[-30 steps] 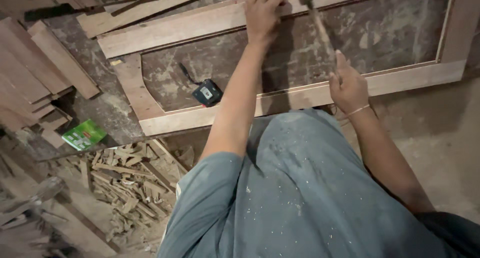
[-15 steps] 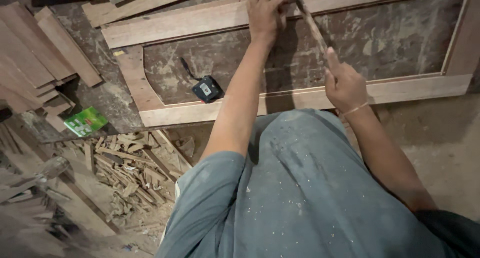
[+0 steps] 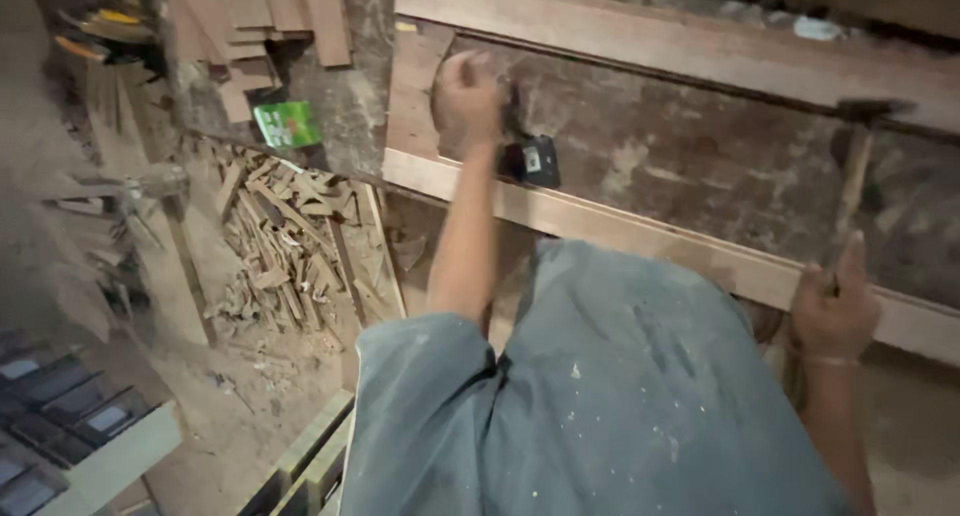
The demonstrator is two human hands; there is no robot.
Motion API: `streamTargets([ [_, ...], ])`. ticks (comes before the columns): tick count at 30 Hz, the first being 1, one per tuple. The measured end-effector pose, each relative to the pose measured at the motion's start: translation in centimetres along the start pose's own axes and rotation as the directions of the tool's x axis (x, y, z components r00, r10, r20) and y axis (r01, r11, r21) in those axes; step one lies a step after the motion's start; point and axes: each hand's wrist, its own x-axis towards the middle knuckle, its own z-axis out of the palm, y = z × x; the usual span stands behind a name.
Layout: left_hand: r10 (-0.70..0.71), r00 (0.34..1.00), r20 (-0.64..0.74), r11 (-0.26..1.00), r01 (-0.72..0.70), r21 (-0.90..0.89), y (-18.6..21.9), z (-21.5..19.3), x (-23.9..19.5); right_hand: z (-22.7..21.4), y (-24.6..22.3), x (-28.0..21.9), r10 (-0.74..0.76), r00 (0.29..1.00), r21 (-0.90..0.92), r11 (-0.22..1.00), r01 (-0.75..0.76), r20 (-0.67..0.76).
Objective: The person assembles a wooden frame by measuring dimensions with a tape measure and tapping pieces into place using a hammer.
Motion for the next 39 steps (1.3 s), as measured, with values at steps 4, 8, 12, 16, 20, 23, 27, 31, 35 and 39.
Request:
streamTargets([
  [4, -0.130, 0.951, -0.279, 0.956, 0.195, 0.219, -9.2, -11.3, 7.0, 0.6, 1.8, -0.6, -0.002, 1.000, -0.086, 0.996, 0.003, 0.011],
  [8, -0.054, 0.912, -0.407, 0.783, 0.291, 0.549, -13.9, -16.2, 9.4, 0.5, 2.1, 0.3, -0.158, 0.987, -0.045, 0.986, 0.158, 0.003],
  [12, -0.151, 0.969, -0.196, 0.659, 0.247, 0.711, -13.7, -17.6, 9.8, 0.3, 0.8, 1.0, -0.049, 0.997, 0.006, 0.999, 0.049, 0.051],
  [16, -0.002, 1.000, -0.013, 0.707, 0.011, 0.707, -11.1, -18.9, 9.0, -0.2, -0.6, 1.2, -0.189, 0.982, -0.094, 0.977, 0.189, 0.012],
  [20, 0.137, 0.950, 0.279, 0.552, -0.308, 0.775, -10.2, -20.1, 9.2, 0.4, -0.7, 0.6, 0.013, 0.998, -0.051, 0.999, -0.010, 0.065],
  [23, 0.091, 0.911, 0.401, 0.480, -0.393, 0.784, -11.6, -20.0, 10.3, 0.9, -0.7, -0.2, 0.014, 0.999, 0.033, 0.999, -0.016, 0.043],
  [27, -0.043, 0.936, 0.349, 0.547, -0.270, 0.793, -14.5, -20.4, 11.2, 1.0, -0.7, -0.5, 0.038, 0.999, 0.063, 0.997, -0.040, 0.038],
  [31, -0.036, 0.999, -0.025, 0.749, 0.044, 0.661, -16.2, -20.5, 11.4, 0.3, -0.6, -1.3, -0.132, 0.989, 0.065, 0.989, 0.136, -0.069],
  [35, -0.104, 0.990, -0.100, 0.819, 0.142, 0.556, -16.5, -21.9, 9.8, 0.5, -0.1, -2.5, 0.188, 0.981, 0.164, 0.967, -0.193, 0.045],
  [39, -0.019, 0.999, -0.049, 0.813, 0.045, 0.581, -15.3, -21.6, 9.2, 0.7, 0.5, -2.8, 0.116, 0.993, 0.157, 0.981, -0.116, 0.008],
])
